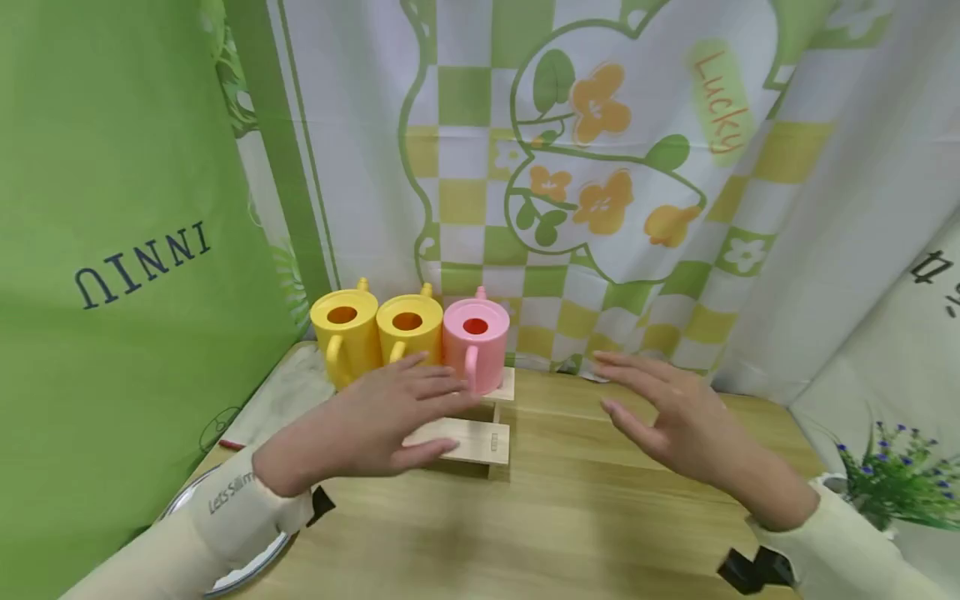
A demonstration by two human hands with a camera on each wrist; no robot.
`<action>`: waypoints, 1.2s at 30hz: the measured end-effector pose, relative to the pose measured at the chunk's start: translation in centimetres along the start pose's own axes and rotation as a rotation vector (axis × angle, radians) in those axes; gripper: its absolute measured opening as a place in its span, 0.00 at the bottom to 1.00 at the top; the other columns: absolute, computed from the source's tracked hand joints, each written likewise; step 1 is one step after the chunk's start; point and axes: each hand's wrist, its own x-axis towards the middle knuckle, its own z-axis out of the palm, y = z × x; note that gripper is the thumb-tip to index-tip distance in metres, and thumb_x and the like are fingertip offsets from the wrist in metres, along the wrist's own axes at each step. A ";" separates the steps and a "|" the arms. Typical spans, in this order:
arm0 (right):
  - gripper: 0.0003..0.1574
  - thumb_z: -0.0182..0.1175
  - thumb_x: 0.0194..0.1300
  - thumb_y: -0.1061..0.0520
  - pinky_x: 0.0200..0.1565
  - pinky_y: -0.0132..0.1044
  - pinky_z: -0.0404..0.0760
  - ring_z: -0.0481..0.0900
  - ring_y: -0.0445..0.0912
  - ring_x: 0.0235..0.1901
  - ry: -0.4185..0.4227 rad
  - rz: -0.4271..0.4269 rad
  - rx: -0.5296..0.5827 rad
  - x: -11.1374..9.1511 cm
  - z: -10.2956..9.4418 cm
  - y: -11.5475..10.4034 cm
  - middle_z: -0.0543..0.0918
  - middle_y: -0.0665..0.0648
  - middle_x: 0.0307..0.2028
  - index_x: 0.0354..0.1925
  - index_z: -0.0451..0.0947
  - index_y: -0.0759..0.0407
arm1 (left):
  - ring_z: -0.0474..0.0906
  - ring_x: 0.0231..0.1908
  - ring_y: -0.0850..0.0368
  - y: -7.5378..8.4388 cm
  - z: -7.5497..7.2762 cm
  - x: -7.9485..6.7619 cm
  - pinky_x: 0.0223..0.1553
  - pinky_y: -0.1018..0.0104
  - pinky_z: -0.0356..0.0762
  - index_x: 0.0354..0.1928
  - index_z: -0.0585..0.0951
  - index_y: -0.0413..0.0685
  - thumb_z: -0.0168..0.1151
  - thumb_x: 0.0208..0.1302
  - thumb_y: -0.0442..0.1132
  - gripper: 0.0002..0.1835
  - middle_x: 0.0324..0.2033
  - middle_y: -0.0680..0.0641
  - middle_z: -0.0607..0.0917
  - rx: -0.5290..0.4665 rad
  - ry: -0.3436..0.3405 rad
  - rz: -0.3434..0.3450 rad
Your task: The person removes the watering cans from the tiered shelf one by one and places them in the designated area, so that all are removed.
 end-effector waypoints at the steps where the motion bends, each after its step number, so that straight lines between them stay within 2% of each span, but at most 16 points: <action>1: 0.21 0.67 0.63 0.59 0.33 0.30 0.83 0.87 0.46 0.36 0.058 0.030 0.039 0.5 0.1 -0.1 0.87 0.59 0.51 0.55 0.81 0.59 | 0.79 0.61 0.54 -0.1 -0.3 -0.5 0.64 0.54 0.74 0.66 0.76 0.57 0.56 0.72 0.56 0.25 0.61 0.52 0.83 0.005 0.038 -0.054; 4: 0.19 0.67 0.57 0.69 0.28 0.24 0.80 0.86 0.44 0.29 0.164 0.125 0.147 1.7 0.9 -0.4 0.90 0.57 0.41 0.48 0.85 0.60 | 0.85 0.47 0.58 -0.4 -0.2 -2.7 0.48 0.59 0.83 0.56 0.83 0.54 0.65 0.67 0.47 0.18 0.48 0.53 0.89 -0.028 0.185 -0.226; 5: 0.18 0.66 0.57 0.70 0.29 0.24 0.81 0.87 0.44 0.31 0.177 0.158 0.169 1.9 1.4 -0.4 0.90 0.55 0.38 0.46 0.85 0.59 | 0.86 0.45 0.57 -0.5 0.2 -3.7 0.46 0.59 0.84 0.55 0.84 0.53 0.66 0.65 0.44 0.17 0.47 0.53 0.89 -0.042 0.231 -0.297; 9: 0.10 0.65 0.63 0.66 0.29 0.23 0.80 0.86 0.39 0.28 0.146 0.329 0.270 2.3 3.5 -0.6 0.90 0.52 0.32 0.42 0.87 0.57 | 0.88 0.42 0.51 -0.5 3.0 -7.5 0.41 0.54 0.85 0.52 0.85 0.44 0.65 0.64 0.36 0.15 0.44 0.46 0.90 -0.135 0.395 -0.617; 12: 0.06 0.65 0.66 0.62 0.30 0.25 0.81 0.85 0.39 0.26 0.107 0.469 0.321 2.5 5.6 -0.4 0.89 0.53 0.29 0.41 0.86 0.58 | 0.87 0.41 0.45 -1.5 5.7 -8.9 0.40 0.50 0.85 0.53 0.83 0.38 0.60 0.67 0.37 0.16 0.42 0.40 0.90 -0.214 0.403 -0.887; 14: 0.06 0.64 0.67 0.62 0.31 0.27 0.82 0.85 0.41 0.27 0.079 0.532 0.355 2.6 7.0 -0.3 0.89 0.55 0.29 0.41 0.86 0.60 | 0.86 0.43 0.40 -2.9 7.5 -9.1 0.43 0.47 0.84 0.55 0.81 0.36 0.57 0.69 0.39 0.18 0.44 0.35 0.88 -0.263 0.341 -1.027; 16: 0.07 0.63 0.67 0.62 0.32 0.28 0.82 0.85 0.43 0.29 0.049 0.576 0.396 2.6 8.4 -0.5 0.89 0.57 0.30 0.41 0.85 0.62 | 0.84 0.47 0.36 -4.4 9.0 -9.2 0.47 0.44 0.81 0.57 0.79 0.33 0.55 0.68 0.41 0.22 0.45 0.32 0.87 -0.275 0.248 -1.119; 19: 0.08 0.63 0.67 0.60 0.34 0.30 0.83 0.85 0.45 0.32 -0.006 0.603 0.452 2.6 10.1 -1.0 0.89 0.58 0.33 0.43 0.85 0.62 | 0.82 0.50 0.31 -6.3 10.7 -9.7 0.50 0.42 0.79 0.57 0.77 0.28 0.55 0.68 0.42 0.25 0.45 0.29 0.86 -0.270 0.125 -1.171; 20: 0.09 0.64 0.67 0.60 0.35 0.30 0.83 0.85 0.46 0.33 -0.023 0.610 0.464 2.8 10.5 -1.2 0.89 0.58 0.34 0.44 0.85 0.62 | 0.82 0.48 0.30 -6.8 11.0 -9.9 0.48 0.42 0.80 0.55 0.78 0.27 0.55 0.68 0.43 0.24 0.43 0.28 0.86 -0.264 0.087 -1.184; 22: 0.12 0.65 0.67 0.57 0.35 0.31 0.83 0.85 0.46 0.34 -0.059 0.628 0.481 3.1 11.2 -1.6 0.88 0.57 0.35 0.46 0.84 0.61 | 0.82 0.41 0.31 -7.6 11.5 -10.3 0.43 0.43 0.80 0.46 0.79 0.26 0.56 0.67 0.45 0.23 0.36 0.29 0.86 -0.249 0.026 -1.209; 25: 0.17 0.65 0.68 0.55 0.33 0.31 0.82 0.85 0.48 0.34 -0.099 0.650 0.516 3.7 12.2 -1.9 0.87 0.58 0.37 0.52 0.81 0.63 | 0.80 0.31 0.39 -8.4 11.9 -10.8 0.33 0.48 0.77 0.30 0.78 0.32 0.58 0.67 0.48 0.21 0.28 0.33 0.83 -0.247 -0.033 -1.251; 27: 0.21 0.65 0.68 0.54 0.33 0.32 0.82 0.85 0.49 0.36 -0.118 0.661 0.544 4.2 12.6 -2.1 0.86 0.60 0.39 0.54 0.80 0.64 | 0.77 0.26 0.43 -8.9 12.1 -10.8 0.28 0.52 0.74 0.25 0.75 0.37 0.60 0.67 0.49 0.22 0.24 0.37 0.80 -0.256 -0.049 -1.271; 30: 0.23 0.66 0.67 0.53 0.37 0.36 0.85 0.86 0.52 0.39 -0.128 0.658 0.568 4.8 13.2 -2.4 0.87 0.61 0.42 0.55 0.80 0.65 | 0.74 0.24 0.47 -9.2 12.3 -10.7 0.25 0.57 0.70 0.22 0.74 0.40 0.62 0.66 0.50 0.22 0.21 0.41 0.78 -0.260 -0.034 -1.274; 36: 0.20 0.69 0.64 0.54 0.44 0.43 0.86 0.87 0.54 0.44 -0.090 0.663 0.596 5.7 14.3 -3.4 0.89 0.62 0.44 0.50 0.83 0.64 | 0.71 0.23 0.49 -9.5 12.7 -10.1 0.23 0.61 0.68 0.20 0.72 0.44 0.68 0.63 0.50 0.22 0.18 0.45 0.75 -0.242 0.008 -1.253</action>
